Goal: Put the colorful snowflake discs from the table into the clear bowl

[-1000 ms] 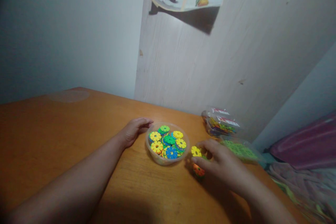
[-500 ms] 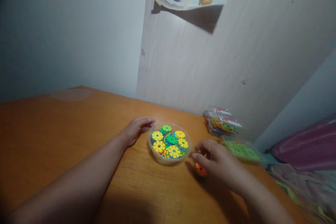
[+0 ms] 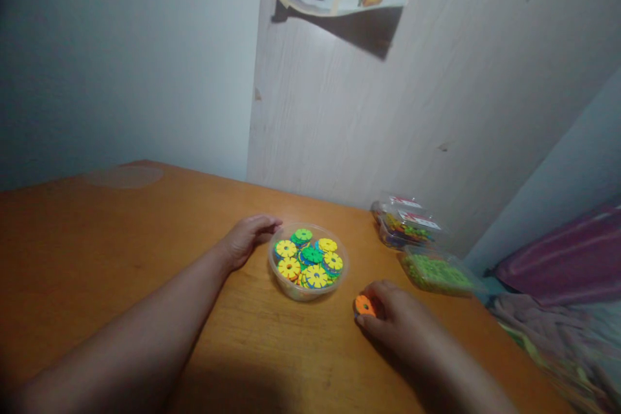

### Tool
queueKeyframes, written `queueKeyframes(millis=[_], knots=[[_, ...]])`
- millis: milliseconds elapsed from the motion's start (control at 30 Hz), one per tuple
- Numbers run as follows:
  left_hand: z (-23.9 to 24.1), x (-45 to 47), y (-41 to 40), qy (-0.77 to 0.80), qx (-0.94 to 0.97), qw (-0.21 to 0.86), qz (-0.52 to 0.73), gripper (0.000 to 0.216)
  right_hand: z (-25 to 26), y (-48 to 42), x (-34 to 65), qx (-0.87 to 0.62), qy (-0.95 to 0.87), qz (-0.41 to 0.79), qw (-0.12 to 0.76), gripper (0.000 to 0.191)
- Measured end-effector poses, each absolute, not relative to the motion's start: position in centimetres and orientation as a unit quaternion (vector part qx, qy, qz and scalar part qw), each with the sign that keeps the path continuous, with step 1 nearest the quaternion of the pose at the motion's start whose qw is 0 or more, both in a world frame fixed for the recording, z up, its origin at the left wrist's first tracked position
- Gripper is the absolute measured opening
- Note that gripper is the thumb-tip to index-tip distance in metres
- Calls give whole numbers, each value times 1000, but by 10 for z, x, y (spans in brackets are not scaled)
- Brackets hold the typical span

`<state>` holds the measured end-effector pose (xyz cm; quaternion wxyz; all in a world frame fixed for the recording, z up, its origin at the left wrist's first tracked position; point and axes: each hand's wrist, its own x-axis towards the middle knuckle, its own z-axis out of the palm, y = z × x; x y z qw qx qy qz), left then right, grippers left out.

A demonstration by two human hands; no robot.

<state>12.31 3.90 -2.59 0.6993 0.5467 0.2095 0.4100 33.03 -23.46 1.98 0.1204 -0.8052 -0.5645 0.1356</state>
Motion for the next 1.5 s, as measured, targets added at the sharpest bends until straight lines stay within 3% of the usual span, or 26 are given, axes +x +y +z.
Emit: queueKeyframes(millis=[333,600,1267,1500], knots=[[-23,122,35,209,554,696,406,28,49,-225,330,-793,-585,87,145,27],[-26,124,36,198,557,692,413,27,82,-177,270,-716,-668,95,178,28],[-27,126,37,210,550,699,405,30,78,-141,257,-702,-687,134,130,26],[-28,125,38,199,556,699,403,30,81,-147,266,-695,-685,129,176,35]])
